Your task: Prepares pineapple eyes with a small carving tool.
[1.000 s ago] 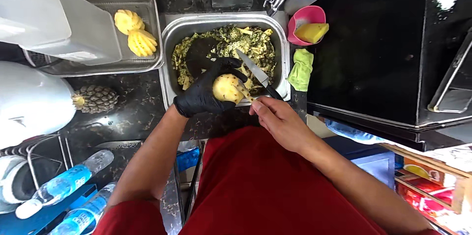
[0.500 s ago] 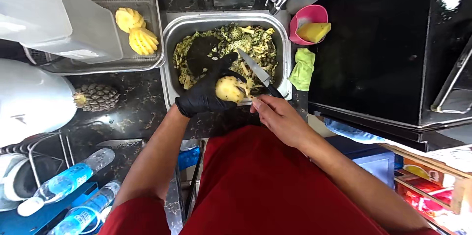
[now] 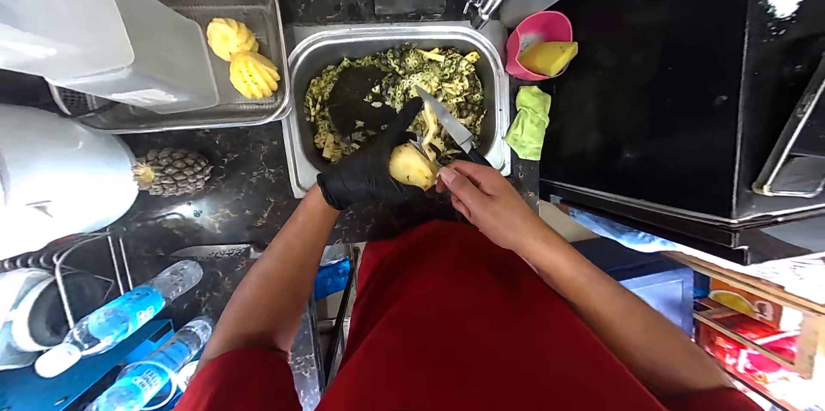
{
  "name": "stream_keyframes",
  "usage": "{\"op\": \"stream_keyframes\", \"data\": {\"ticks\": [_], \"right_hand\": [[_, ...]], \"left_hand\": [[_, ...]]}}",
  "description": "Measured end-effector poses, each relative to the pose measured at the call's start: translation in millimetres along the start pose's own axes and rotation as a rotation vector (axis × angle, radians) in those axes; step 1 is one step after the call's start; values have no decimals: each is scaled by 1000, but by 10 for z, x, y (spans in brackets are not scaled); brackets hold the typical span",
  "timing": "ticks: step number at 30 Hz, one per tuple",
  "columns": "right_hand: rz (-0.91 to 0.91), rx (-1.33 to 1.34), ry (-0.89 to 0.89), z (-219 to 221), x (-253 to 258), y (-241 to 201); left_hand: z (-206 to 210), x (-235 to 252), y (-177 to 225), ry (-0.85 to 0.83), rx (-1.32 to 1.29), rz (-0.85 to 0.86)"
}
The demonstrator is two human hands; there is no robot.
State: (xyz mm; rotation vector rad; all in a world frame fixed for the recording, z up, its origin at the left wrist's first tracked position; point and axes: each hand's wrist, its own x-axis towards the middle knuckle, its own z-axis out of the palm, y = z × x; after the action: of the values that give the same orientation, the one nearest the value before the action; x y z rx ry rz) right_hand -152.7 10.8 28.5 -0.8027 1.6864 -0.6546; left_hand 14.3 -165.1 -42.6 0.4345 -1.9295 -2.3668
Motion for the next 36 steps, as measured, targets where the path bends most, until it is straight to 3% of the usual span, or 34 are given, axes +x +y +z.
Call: {"op": "stream_keyframes", "data": {"ticks": [4,8,11,15,21,26,30,36], "right_hand": [[-55,128,100,-105,-75,96],[-92,136,317,-120,77,420],[73,47,231,-81,155,576],[-47,87,212,103,-28,327],[-187,9,219,326,-180,200],[-197,-83,281,363,-147,143],[-193,-92,279,357,-141,99],[-185,-71,289,326,-169,97]], "left_hand": [[-116,-64,-115,123,-177,39],[-24,-176,-43,199,-736,206],[35,-104,-155,261,-878,284],[271,21,-247,476,-1062,151],[383,106,-111,595,-1127,121],[450,182,28,758,-1116,63],[527,203,70,758,-1107,146],[581,225,247,804,-1131,90]]}}
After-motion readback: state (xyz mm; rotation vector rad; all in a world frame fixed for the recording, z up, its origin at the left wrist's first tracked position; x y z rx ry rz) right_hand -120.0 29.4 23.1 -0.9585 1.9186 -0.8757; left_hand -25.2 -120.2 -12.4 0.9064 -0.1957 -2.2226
